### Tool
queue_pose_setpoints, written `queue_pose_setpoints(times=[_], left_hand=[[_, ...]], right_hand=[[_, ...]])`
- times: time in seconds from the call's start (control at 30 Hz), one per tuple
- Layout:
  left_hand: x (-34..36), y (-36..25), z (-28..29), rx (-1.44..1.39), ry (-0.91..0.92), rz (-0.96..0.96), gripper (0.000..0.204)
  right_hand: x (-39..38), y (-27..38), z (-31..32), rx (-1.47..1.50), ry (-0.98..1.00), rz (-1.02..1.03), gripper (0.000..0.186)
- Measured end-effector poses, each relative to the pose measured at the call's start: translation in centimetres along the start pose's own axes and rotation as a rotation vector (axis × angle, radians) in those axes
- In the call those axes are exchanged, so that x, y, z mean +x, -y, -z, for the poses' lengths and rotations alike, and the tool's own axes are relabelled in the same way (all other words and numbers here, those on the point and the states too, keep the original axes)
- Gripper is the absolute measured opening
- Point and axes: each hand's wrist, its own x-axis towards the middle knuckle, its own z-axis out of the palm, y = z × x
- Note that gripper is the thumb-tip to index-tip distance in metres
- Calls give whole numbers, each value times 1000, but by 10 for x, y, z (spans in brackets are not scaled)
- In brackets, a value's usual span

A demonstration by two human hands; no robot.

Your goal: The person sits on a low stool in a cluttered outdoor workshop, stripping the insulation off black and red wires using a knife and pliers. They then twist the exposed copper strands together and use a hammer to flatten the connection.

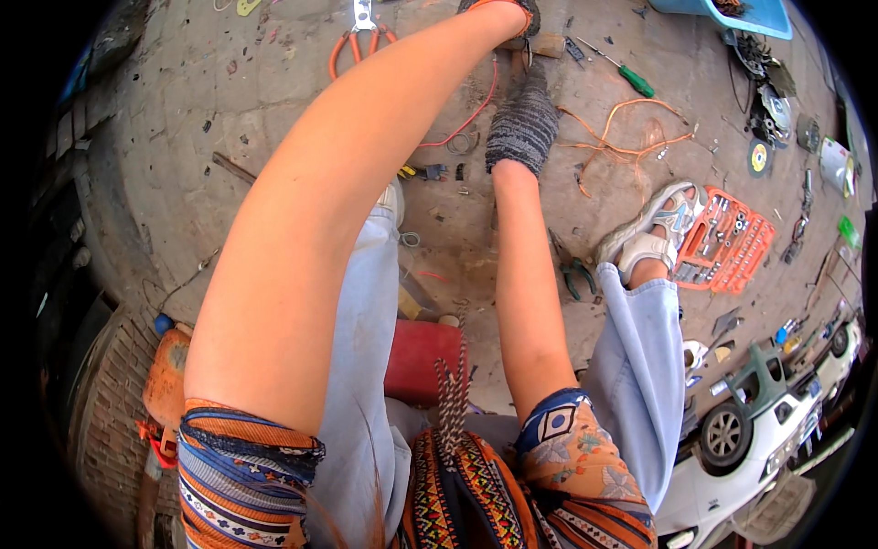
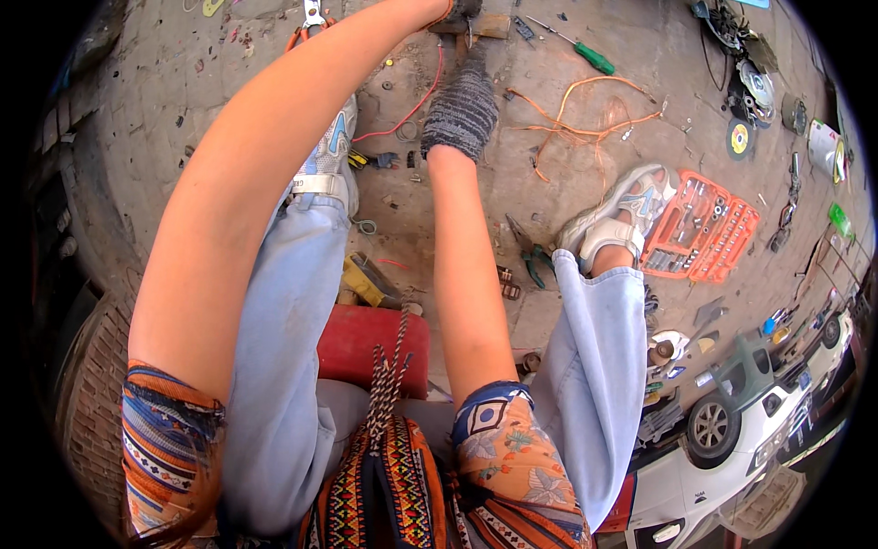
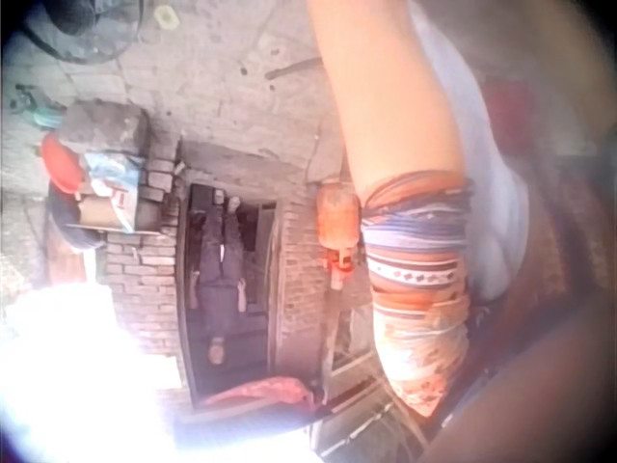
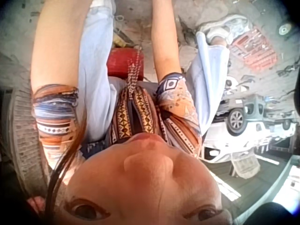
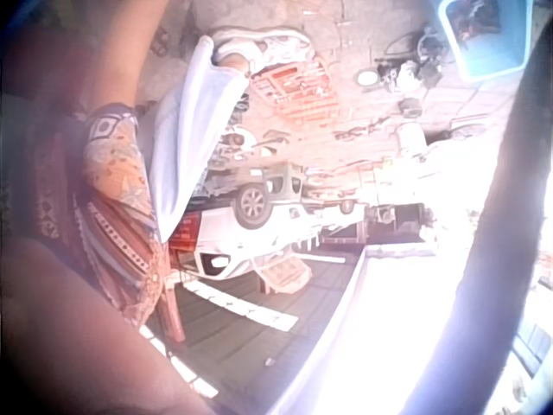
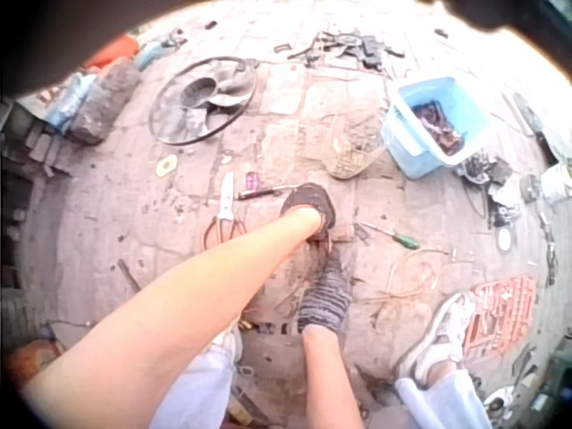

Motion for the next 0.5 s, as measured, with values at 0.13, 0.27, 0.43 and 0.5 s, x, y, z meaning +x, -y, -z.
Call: queue_pose_setpoints(times=[0.13, 0.27, 0.43, 0.5], left_hand=[[-1, -1, 0, -17, -23, -1, 27], [-3, 0, -3, -43, -52, 10, 27], [-2, -1, -6, -80, -83, 6, 27], [-3, -1, -8, -90, -96, 7, 27]], right_hand=[[1, 4, 6, -19, 54, -33, 35], [0, 8, 8, 74, 69, -50, 35], [0, -1, 1, 35, 42, -51, 34], [0, 4, 6, 10, 77, -80, 34]])
